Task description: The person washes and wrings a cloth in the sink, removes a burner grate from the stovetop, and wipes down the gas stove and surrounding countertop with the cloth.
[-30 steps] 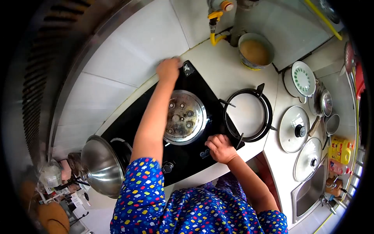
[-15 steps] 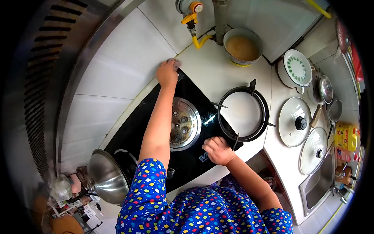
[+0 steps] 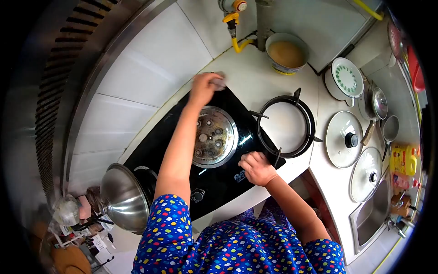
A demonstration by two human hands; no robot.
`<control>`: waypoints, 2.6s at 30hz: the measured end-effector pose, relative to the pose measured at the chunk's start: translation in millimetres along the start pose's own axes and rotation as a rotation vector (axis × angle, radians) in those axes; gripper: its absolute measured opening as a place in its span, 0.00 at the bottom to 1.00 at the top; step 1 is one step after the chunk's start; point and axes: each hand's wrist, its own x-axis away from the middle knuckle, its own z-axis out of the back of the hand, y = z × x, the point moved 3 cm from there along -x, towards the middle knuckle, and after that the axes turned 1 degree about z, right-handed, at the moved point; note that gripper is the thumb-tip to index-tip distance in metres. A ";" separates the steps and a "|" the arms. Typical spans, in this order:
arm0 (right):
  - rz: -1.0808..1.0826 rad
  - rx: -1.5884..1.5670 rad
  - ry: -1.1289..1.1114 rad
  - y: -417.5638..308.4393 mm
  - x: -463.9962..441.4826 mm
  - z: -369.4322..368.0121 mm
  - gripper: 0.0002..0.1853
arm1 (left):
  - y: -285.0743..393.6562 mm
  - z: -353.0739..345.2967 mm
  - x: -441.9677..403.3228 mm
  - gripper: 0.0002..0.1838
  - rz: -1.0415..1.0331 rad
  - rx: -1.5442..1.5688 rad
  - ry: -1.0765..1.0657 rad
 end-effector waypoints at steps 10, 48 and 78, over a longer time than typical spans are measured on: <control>0.002 -0.057 0.036 0.1 2.1 -4.6 0.16 | 4.3 -20.2 18.2 0.12 0.011 -0.557 0.092; -0.012 -0.020 0.052 0.1 -1.0 2.0 0.16 | -38.9 85.2 21.7 0.07 -0.530 -1.110 0.105; -0.021 0.008 0.052 1.1 -1.8 -0.1 0.16 | 17.0 55.8 -38.7 0.13 -0.690 -0.939 0.100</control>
